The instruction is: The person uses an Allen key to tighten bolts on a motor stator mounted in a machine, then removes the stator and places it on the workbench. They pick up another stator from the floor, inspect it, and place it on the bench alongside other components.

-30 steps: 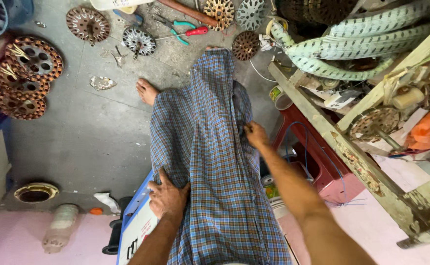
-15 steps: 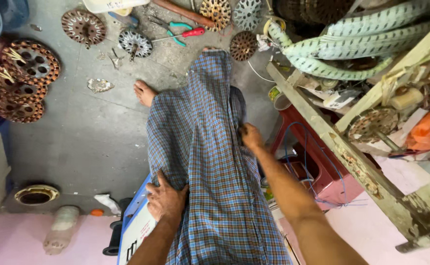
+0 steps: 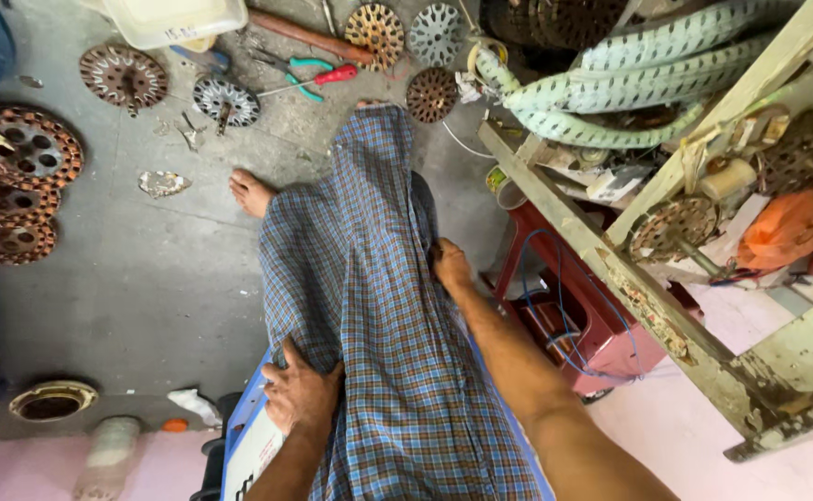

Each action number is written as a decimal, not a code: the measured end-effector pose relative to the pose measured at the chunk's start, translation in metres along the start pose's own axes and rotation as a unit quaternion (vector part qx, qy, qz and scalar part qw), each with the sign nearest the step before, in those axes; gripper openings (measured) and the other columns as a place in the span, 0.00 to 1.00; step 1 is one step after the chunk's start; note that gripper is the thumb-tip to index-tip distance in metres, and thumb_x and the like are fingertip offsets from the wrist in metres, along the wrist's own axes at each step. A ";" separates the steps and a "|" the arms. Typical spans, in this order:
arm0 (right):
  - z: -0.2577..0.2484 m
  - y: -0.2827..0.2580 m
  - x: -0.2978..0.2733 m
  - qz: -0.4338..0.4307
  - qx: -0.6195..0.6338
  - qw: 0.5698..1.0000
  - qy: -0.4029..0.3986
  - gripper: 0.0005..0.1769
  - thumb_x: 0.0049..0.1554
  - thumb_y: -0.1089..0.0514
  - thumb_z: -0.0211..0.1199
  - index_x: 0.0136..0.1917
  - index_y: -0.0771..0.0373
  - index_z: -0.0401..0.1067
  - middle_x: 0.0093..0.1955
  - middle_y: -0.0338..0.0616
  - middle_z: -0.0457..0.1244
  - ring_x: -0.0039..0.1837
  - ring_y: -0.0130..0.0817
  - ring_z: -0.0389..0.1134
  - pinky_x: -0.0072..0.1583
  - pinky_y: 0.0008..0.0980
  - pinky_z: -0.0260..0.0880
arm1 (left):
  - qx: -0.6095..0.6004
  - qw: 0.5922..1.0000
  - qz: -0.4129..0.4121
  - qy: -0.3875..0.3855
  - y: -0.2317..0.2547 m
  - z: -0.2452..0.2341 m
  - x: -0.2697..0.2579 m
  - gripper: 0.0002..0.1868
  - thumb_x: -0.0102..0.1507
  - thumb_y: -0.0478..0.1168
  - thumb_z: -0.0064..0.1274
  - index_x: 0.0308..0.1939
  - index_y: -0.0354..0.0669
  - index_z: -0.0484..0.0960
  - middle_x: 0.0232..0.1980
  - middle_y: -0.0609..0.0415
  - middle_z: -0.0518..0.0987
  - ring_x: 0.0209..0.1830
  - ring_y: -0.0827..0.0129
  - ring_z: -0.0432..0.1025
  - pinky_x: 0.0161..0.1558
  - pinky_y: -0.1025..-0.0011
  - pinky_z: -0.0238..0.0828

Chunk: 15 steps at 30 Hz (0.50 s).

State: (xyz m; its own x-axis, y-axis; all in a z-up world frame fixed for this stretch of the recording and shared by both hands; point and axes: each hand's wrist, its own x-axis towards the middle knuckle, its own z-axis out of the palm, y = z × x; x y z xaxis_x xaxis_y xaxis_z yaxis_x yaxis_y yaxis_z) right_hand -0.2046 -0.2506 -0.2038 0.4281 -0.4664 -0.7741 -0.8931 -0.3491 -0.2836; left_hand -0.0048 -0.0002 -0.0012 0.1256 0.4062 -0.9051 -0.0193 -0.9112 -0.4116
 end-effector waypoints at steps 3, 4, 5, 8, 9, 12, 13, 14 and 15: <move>-0.017 0.010 -0.019 -0.002 0.059 0.986 -0.157 0.12 0.58 0.62 0.59 0.55 0.65 0.75 0.49 0.61 0.71 0.51 0.55 0.72 0.52 0.44 0.72 | 0.012 1.000 -0.004 0.006 -0.004 0.005 -0.001 0.59 0.50 0.69 0.68 0.76 0.60 0.53 0.65 0.41 0.64 0.61 0.45 0.70 0.56 0.54 0.74; -0.035 0.015 -0.021 0.031 0.088 0.965 -0.244 0.14 0.57 0.63 0.57 0.55 0.63 0.75 0.49 0.59 0.71 0.51 0.56 0.72 0.50 0.45 0.72 | 0.013 1.000 0.002 0.015 -0.003 0.004 0.001 0.59 0.50 0.69 0.68 0.76 0.59 0.53 0.65 0.40 0.64 0.61 0.44 0.70 0.56 0.54 0.74; -0.049 0.018 -0.022 0.063 0.116 0.935 -0.328 0.16 0.55 0.63 0.55 0.55 0.62 0.75 0.48 0.57 0.72 0.50 0.57 0.72 0.49 0.46 0.72 | 0.013 1.000 0.008 0.024 -0.001 0.003 0.002 0.60 0.49 0.70 0.68 0.76 0.59 0.53 0.65 0.40 0.64 0.61 0.44 0.70 0.56 0.54 0.74; -0.065 0.018 -0.011 0.034 -0.048 0.935 -0.350 0.14 0.58 0.61 0.57 0.55 0.61 0.78 0.45 0.58 0.72 0.47 0.57 0.74 0.50 0.46 0.73 | 0.026 0.999 -0.012 -0.031 -0.001 0.002 0.003 0.61 0.52 0.69 0.66 0.80 0.59 0.49 0.62 0.41 0.66 0.58 0.47 0.73 0.53 0.56 0.77; -0.059 0.015 -0.010 0.038 -0.041 0.965 -0.257 0.13 0.59 0.58 0.59 0.55 0.62 0.78 0.46 0.57 0.72 0.48 0.55 0.73 0.51 0.46 0.72 | 0.024 0.999 -0.013 -0.024 -0.003 0.002 0.002 0.61 0.51 0.69 0.67 0.80 0.60 0.49 0.62 0.42 0.65 0.58 0.47 0.72 0.54 0.56 0.77; -0.025 0.003 0.004 0.013 -0.029 0.997 -0.068 0.13 0.59 0.60 0.60 0.56 0.64 0.76 0.49 0.56 0.71 0.50 0.52 0.73 0.52 0.45 0.72 | 0.011 1.000 -0.010 -0.002 0.003 0.000 0.003 0.61 0.50 0.69 0.68 0.79 0.62 0.50 0.62 0.43 0.65 0.59 0.46 0.71 0.55 0.55 0.75; -0.015 0.001 0.008 -0.015 -0.022 0.999 -0.037 0.13 0.59 0.60 0.60 0.57 0.65 0.75 0.50 0.56 0.71 0.50 0.51 0.72 0.53 0.45 0.72 | 0.008 1.000 -0.008 0.002 0.007 0.001 0.005 0.61 0.50 0.68 0.69 0.79 0.63 0.50 0.62 0.43 0.65 0.59 0.46 0.71 0.55 0.55 0.75; -0.005 0.001 0.001 -0.041 -0.001 0.999 -0.027 0.13 0.59 0.61 0.60 0.57 0.65 0.75 0.50 0.56 0.71 0.51 0.51 0.72 0.53 0.44 0.72 | 0.010 1.000 -0.011 0.001 0.003 0.002 0.002 0.61 0.49 0.68 0.69 0.78 0.63 0.50 0.62 0.43 0.65 0.60 0.45 0.70 0.55 0.55 0.75; -0.001 0.002 -0.006 -0.065 0.040 0.996 -0.053 0.14 0.59 0.61 0.60 0.58 0.66 0.74 0.51 0.56 0.70 0.52 0.50 0.72 0.54 0.44 0.71 | 0.017 1.000 -0.010 0.004 -0.002 0.004 0.000 0.60 0.50 0.68 0.69 0.77 0.62 0.52 0.62 0.43 0.65 0.60 0.45 0.70 0.55 0.54 0.75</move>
State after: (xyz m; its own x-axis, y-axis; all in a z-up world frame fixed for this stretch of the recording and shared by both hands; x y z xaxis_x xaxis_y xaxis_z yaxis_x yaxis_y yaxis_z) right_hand -0.2087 -0.2488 -0.1987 0.5275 -0.3321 -0.7820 -0.8412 -0.3331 -0.4259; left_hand -0.0083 0.0021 -0.0008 0.1344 0.4239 -0.8957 -0.0509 -0.8997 -0.4335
